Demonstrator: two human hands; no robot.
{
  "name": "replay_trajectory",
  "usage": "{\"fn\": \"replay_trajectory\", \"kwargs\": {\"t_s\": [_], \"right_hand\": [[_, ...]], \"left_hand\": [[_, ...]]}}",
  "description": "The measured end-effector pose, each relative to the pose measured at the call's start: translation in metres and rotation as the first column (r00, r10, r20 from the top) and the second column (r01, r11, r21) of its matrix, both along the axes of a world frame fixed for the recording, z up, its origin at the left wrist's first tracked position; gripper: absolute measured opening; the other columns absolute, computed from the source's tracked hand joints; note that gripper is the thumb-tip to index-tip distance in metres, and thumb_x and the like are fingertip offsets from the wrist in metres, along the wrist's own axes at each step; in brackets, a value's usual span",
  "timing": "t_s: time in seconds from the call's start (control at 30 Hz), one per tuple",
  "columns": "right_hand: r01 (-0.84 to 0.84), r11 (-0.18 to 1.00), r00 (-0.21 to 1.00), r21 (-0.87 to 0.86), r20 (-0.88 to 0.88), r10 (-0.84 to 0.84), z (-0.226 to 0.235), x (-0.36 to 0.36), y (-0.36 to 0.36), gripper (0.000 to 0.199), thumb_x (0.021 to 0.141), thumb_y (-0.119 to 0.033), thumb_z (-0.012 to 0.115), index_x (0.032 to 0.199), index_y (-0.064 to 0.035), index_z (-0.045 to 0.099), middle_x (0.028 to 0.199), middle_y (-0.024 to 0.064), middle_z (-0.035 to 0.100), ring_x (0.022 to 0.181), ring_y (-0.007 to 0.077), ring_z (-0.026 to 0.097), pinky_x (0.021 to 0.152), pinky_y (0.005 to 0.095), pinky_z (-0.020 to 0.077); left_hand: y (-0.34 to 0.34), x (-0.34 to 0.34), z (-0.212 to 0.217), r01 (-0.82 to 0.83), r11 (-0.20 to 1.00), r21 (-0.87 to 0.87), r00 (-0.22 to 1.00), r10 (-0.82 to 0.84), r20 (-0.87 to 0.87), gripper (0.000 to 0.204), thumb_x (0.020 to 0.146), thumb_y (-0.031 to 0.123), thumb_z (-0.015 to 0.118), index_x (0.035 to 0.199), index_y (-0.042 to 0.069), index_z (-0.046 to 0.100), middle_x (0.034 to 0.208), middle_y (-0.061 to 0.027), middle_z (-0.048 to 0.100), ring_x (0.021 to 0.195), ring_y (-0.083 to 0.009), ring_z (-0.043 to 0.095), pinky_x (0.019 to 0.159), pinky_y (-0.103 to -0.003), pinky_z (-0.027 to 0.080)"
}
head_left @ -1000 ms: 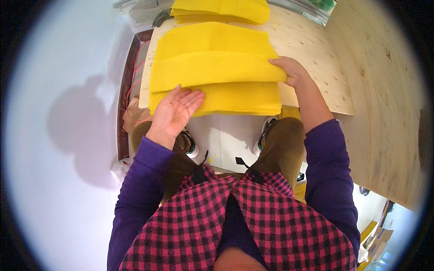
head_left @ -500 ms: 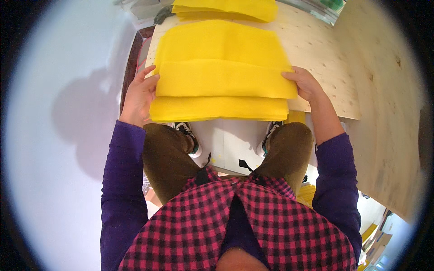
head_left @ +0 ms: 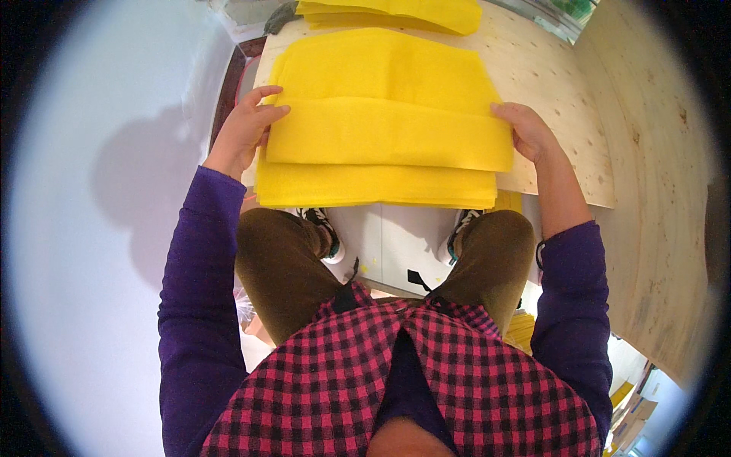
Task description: The person folds multiple yellow fabric sheets on a wooden table. They smooth each sheet, fold it in half, and stack the folded pieces. The person repeats this process for several sheets throughout the clip.
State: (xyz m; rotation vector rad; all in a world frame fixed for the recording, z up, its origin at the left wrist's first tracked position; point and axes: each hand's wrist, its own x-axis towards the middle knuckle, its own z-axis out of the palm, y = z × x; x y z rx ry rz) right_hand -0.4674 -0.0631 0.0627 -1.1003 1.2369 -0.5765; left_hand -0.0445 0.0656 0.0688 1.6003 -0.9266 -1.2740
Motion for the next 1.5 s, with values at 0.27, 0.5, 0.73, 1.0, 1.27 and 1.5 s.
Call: {"fn": "replay_trajectory", "kwargs": {"t_s": [0.27, 0.5, 0.73, 1.0, 1.27, 1.5], "right_hand": [[-0.077, 0.997, 0.995, 0.033, 0.070, 0.074, -0.006, 0.000, -0.007, 0.032, 0.088, -0.017, 0.064, 0.109, 0.0044, 0.057, 0.099, 0.0124, 0.067, 0.084, 0.0186, 0.066, 0.077, 0.0290, 0.0543], [-0.093, 0.995, 0.993, 0.026, 0.075, 0.091, -0.008, 0.000, -0.007, 0.034, 0.087, -0.018, 0.065, 0.110, 0.0056, 0.057, 0.103, 0.0137, 0.066, 0.087, 0.0192, 0.066, 0.079, 0.0299, 0.0541], [-0.036, 0.999, 0.996, -0.005, 0.085, 0.036, -0.007, 0.000, -0.003, 0.037, 0.091, -0.023, 0.062, 0.113, 0.0064, 0.056, 0.106, 0.0143, 0.065, 0.091, 0.0193, 0.065, 0.081, 0.0299, 0.0533], [0.060, 0.998, 0.994, 0.009, 0.091, -0.060, -0.009, 0.004, -0.001, 0.039, 0.093, -0.028, 0.059, 0.114, 0.0053, 0.057, 0.107, 0.0130, 0.064, 0.092, 0.0182, 0.064, 0.081, 0.0294, 0.0527], [-0.022, 1.000, 0.997, -0.020, 0.074, 0.023, -0.009, 0.002, 0.000, 0.032, 0.094, -0.023, 0.056, 0.112, 0.0037, 0.056, 0.107, 0.0113, 0.063, 0.093, 0.0178, 0.062, 0.082, 0.0304, 0.0517], [-0.011, 1.000, 0.996, 0.020, 0.094, 0.009, -0.012, -0.001, -0.001, 0.034, 0.090, -0.020, 0.062, 0.112, 0.0049, 0.056, 0.105, 0.0133, 0.065, 0.090, 0.0193, 0.065, 0.081, 0.0307, 0.0537]], "left_hand": [[-0.016, 0.010, 0.000, 0.206, 0.973, 0.101, 0.957, -0.222, 0.187, 0.036, 0.085, 0.015, 0.066, 0.119, 0.006, 0.057, 0.095, -0.0046, 0.063, 0.080, -0.0121, 0.061, 0.066, -0.025, 0.049], [-0.024, 0.017, 0.000, 0.272, 0.948, 0.168, 0.927, -0.305, 0.220, 0.035, 0.083, 0.017, 0.068, 0.115, 0.006, 0.059, 0.092, -0.0027, 0.064, 0.079, -0.0117, 0.062, 0.068, -0.025, 0.050], [-0.025, 0.021, -0.007, 0.309, 0.939, 0.153, 0.921, -0.336, 0.197, 0.030, 0.084, 0.018, 0.069, 0.110, 0.006, 0.060, 0.094, 0.0013, 0.064, 0.080, -0.0060, 0.060, 0.068, -0.022, 0.049], [-0.028, 0.022, -0.004, 0.336, 0.915, 0.223, 0.901, -0.381, 0.206, 0.030, 0.083, 0.016, 0.069, 0.109, 0.004, 0.060, 0.095, 0.0000, 0.064, 0.078, -0.0073, 0.060, 0.068, -0.022, 0.050], [-0.019, 0.023, -0.004, 0.336, 0.925, 0.177, 0.898, -0.372, 0.236, 0.033, 0.083, 0.014, 0.069, 0.111, 0.003, 0.058, 0.099, -0.0004, 0.064, 0.086, -0.0082, 0.061, 0.073, -0.021, 0.050], [-0.018, 0.021, -0.003, 0.315, 0.937, 0.152, 0.944, -0.326, 0.051, 0.027, 0.082, 0.012, 0.069, 0.106, 0.003, 0.061, 0.094, -0.0011, 0.066, 0.081, -0.0090, 0.062, 0.071, -0.022, 0.050]]}}
